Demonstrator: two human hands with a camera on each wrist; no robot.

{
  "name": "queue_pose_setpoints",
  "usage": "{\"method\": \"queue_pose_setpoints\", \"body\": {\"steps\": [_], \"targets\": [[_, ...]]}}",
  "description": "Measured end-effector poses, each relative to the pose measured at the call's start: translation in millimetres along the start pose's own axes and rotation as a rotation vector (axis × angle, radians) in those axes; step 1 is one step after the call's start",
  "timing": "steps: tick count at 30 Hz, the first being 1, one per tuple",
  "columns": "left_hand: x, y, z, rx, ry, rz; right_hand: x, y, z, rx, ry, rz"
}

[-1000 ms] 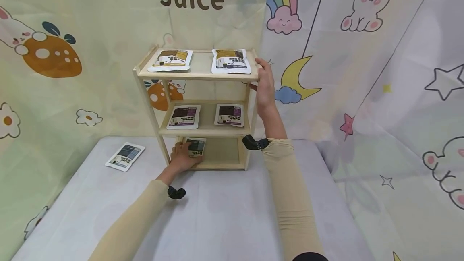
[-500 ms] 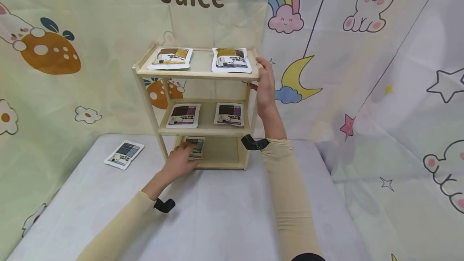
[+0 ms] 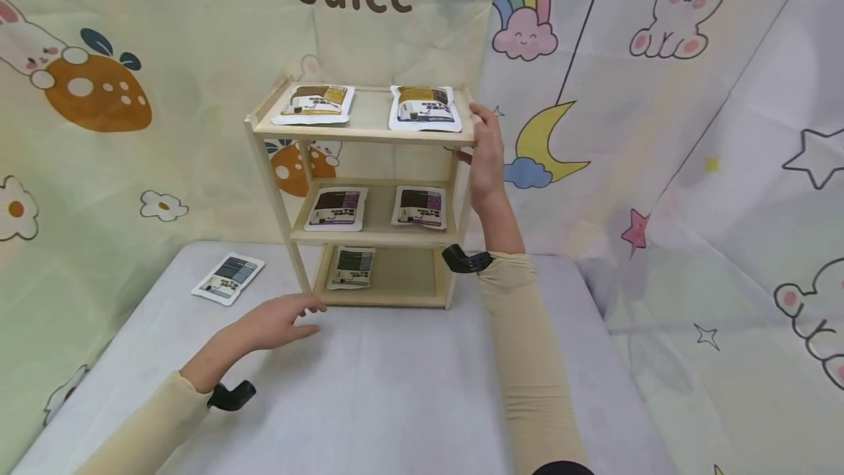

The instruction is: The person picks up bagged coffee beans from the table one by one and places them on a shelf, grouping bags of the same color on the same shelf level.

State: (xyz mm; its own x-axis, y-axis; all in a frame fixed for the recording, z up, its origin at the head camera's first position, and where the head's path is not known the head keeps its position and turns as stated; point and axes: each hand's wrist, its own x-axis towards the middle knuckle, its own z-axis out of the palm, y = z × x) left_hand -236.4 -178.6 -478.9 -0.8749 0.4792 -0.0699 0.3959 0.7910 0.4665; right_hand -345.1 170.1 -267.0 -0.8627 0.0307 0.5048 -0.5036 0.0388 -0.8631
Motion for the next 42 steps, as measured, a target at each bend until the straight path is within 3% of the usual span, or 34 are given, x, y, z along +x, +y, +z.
{"method": "queue_pose_setpoints", "body": {"steps": [3,10,16,19,23,28,34,39,42], "targets": [[-14.3,-24.9,-9.1,-0.011,0.014,-0.025,0.5,-1.4,-0.4,0.011,0.006,0.007],[-45.9,-86.5,-24.9,0.027,0.122,-0.108,-0.1,-2.6,-0.2,0.03,-0.004,0.025],[-60.7,-123.9,-29.6,0.047,0.188,-0.182,-6.3,0.3,-4.6,0.008,-0.01,0.017],[-64.6,-139.7,-40.9,0.06,0.226,-0.236,-5.9,0.4,-4.2,0.01,-0.018,0.014],[-63.4,-156.7,-57.1,0.023,0.244,-0.283,-2.9,-2.5,-2.6,0.011,-0.014,0.01],[-61.3,-177.4,-64.1,-0.042,0.24,-0.339,-1.2,-3.6,-0.8,0.013,-0.016,0.02],[-48.9,-196.2,-55.6,-0.108,0.272,-0.412,-1.0,-2.6,-0.7,0.012,-0.011,0.01],[-39.4,-204.7,-42.0,-0.084,0.279,-0.532,-1.1,-1.5,0.0,0.005,-0.019,0.005],[-35.6,-204.9,-36.3,-0.086,0.278,-0.561,-0.3,-0.9,0.3,0.005,-0.014,-0.005]]}}
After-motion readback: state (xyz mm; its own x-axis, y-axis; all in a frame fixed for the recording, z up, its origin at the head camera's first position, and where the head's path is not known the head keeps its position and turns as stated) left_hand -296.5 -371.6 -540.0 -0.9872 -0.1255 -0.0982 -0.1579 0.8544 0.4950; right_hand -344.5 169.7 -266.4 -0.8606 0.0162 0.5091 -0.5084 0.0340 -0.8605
